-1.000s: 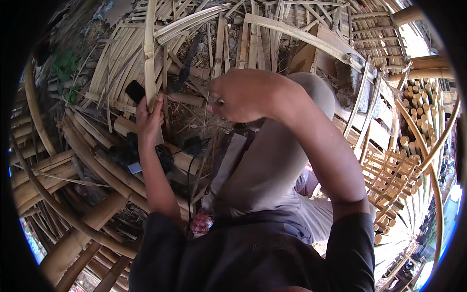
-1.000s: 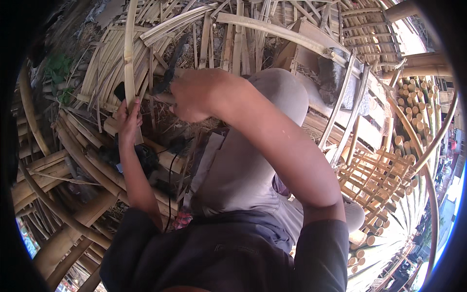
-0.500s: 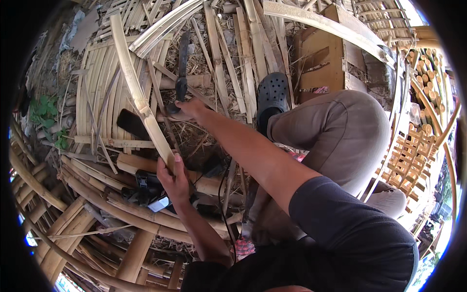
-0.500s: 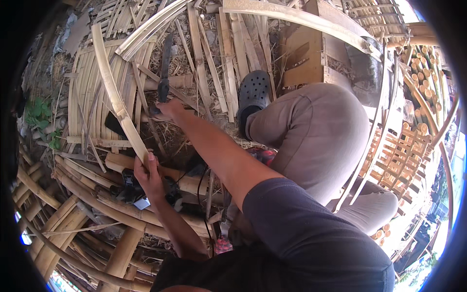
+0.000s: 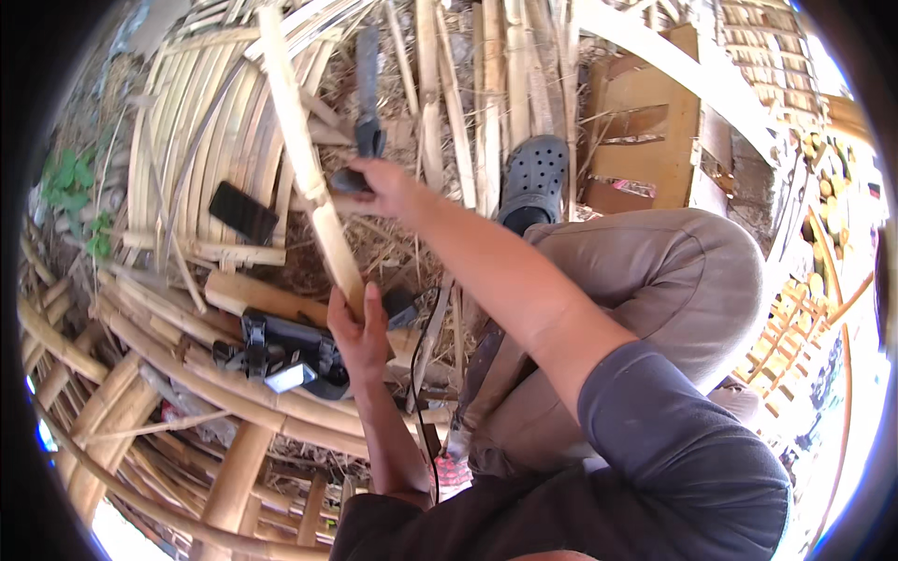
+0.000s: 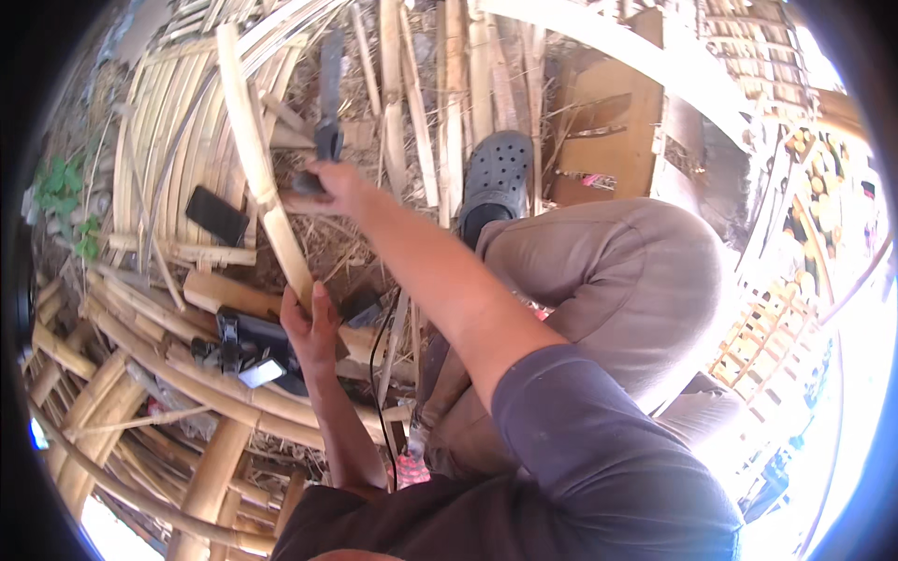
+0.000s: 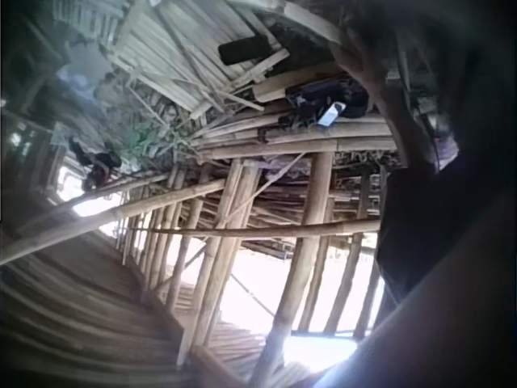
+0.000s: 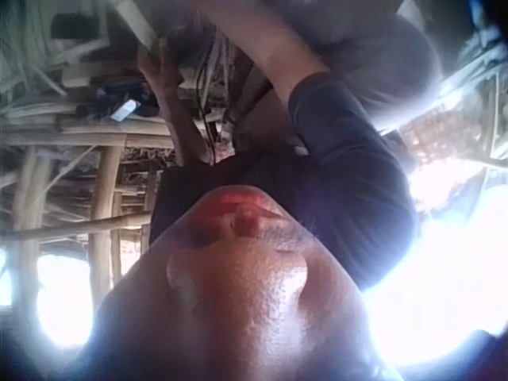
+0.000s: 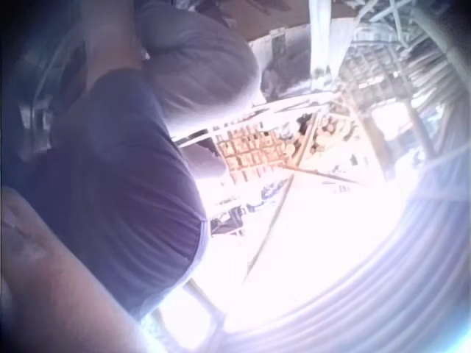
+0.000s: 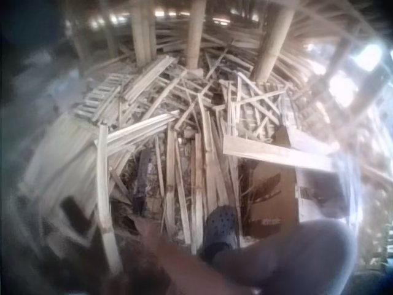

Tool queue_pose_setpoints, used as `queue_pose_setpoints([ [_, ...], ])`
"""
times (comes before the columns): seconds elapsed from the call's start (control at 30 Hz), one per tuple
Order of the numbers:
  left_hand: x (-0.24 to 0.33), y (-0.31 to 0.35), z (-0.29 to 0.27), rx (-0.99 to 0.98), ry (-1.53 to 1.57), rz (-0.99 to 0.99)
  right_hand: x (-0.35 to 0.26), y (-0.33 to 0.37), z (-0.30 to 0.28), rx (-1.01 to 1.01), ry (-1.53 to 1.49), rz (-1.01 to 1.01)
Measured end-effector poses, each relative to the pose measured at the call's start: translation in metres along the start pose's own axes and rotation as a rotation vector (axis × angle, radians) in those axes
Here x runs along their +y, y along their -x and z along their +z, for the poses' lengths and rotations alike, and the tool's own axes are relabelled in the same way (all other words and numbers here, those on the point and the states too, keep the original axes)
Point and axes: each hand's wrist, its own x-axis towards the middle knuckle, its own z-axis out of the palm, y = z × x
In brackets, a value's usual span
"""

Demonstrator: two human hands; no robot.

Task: The person constructs a bamboo structure by nailing bamboo strips together and carving a notch into a thicker bamboo piece using a machete.

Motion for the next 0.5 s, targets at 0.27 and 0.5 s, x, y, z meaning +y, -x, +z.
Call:
queue_pose_setpoints([
  [0.27,-0.02,0.009,-0.005,-0.093,-0.012,-0.08,-0.056,0.048,-0.051,0.135,-0.125,-0.146],
  [0.5,-0.078,-0.038,0.01,-0.027,-0.77,0.239,-0.053,0.06,-0.152,0.408,0.219,-0.21],
])
